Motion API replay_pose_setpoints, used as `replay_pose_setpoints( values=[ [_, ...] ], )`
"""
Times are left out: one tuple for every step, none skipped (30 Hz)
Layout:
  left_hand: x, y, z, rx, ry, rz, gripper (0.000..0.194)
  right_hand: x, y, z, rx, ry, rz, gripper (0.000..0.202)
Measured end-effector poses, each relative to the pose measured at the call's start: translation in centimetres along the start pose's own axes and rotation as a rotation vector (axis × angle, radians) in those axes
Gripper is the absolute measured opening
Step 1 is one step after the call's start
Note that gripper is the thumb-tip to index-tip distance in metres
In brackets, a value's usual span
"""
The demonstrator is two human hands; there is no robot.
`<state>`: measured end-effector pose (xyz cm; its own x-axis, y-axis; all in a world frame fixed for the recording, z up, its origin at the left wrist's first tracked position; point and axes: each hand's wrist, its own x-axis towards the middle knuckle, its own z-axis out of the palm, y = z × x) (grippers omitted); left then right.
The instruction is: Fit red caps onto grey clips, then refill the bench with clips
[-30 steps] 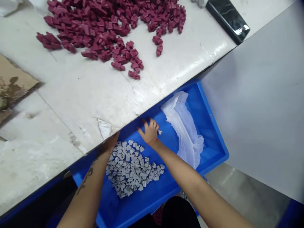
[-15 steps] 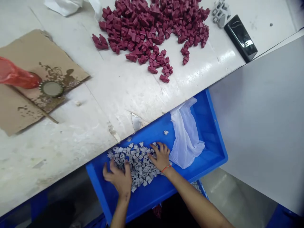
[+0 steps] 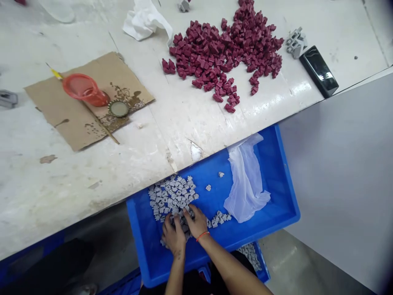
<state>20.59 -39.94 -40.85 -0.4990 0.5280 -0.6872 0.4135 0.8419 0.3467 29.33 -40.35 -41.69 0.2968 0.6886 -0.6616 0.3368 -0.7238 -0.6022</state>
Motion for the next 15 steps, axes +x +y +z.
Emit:
replay_pose_setpoints(
  values=[
    [0.1, 0.0, 0.1, -0.029, -0.005, -0.003, 0.042, 0.1, 0.0, 0.2, 0.059, -0.011, 0.025, 0.039],
    [0.1, 0.0, 0.3, -0.061, -0.006, -0.007, 0.042, 0.1, 0.1, 0.3, 0.117, -0.022, 0.056, 0.043],
    [0.3, 0.0, 0.5, -0.096, -0.003, -0.016, 0.041, 0.2, 0.1, 0.4, 0.171, -0.032, 0.093, 0.048],
    [0.4, 0.1, 0.6, -0.133, 0.004, -0.027, 0.039, 0.2, 0.2, 0.4, 0.221, -0.041, 0.135, 0.054],
    [0.6, 0.2, 0.8, -0.170, 0.012, -0.041, 0.038, 0.3, 0.3, 0.5, 0.264, -0.050, 0.177, 0.061],
    [0.8, 0.4, 1.0, -0.207, 0.020, -0.055, 0.036, 0.4, 0.4, 0.6, 0.302, -0.059, 0.215, 0.067],
    [0.9, 0.6, 1.2, -0.245, 0.026, -0.074, 0.035, 0.5, 0.4, 0.6, 0.334, -0.066, 0.247, 0.073],
    [1.0, 0.8, 1.3, -0.282, 0.031, -0.093, 0.036, 0.6, 0.4, 0.7, 0.362, -0.071, 0.269, 0.078],
    [1.0, 1.0, 1.4, -0.318, 0.035, -0.112, 0.037, 0.7, 0.4, 0.7, 0.384, -0.072, 0.282, 0.082],
    [0.9, 1.2, 1.4, -0.352, 0.038, -0.131, 0.038, 0.8, 0.4, 0.8, 0.402, -0.066, 0.289, 0.086],
    [0.6, 1.5, 1.4, -0.383, 0.043, -0.148, 0.038, 0.8, 0.3, 0.7, 0.415, -0.055, 0.291, 0.088],
    [0.2, 1.7, 1.4, -0.409, 0.049, -0.161, 0.038, 0.8, 0.1, 0.6, 0.423, -0.040, 0.287, 0.089],
    [-0.3, 2.0, 1.4, -0.431, 0.057, -0.167, 0.036, 0.6, 0.0, 0.4, 0.427, -0.023, 0.280, 0.087],
    [-0.9, 2.3, 1.3, -0.450, 0.067, -0.163, 0.035, 0.3, -0.2, 0.2, 0.428, -0.003, 0.267, 0.082],
    [-1.7, 2.7, 1.1, -0.468, 0.080, -0.147, 0.034, -0.1, -0.5, -0.1, 0.425, 0.021, 0.246, 0.076]
  ],
)
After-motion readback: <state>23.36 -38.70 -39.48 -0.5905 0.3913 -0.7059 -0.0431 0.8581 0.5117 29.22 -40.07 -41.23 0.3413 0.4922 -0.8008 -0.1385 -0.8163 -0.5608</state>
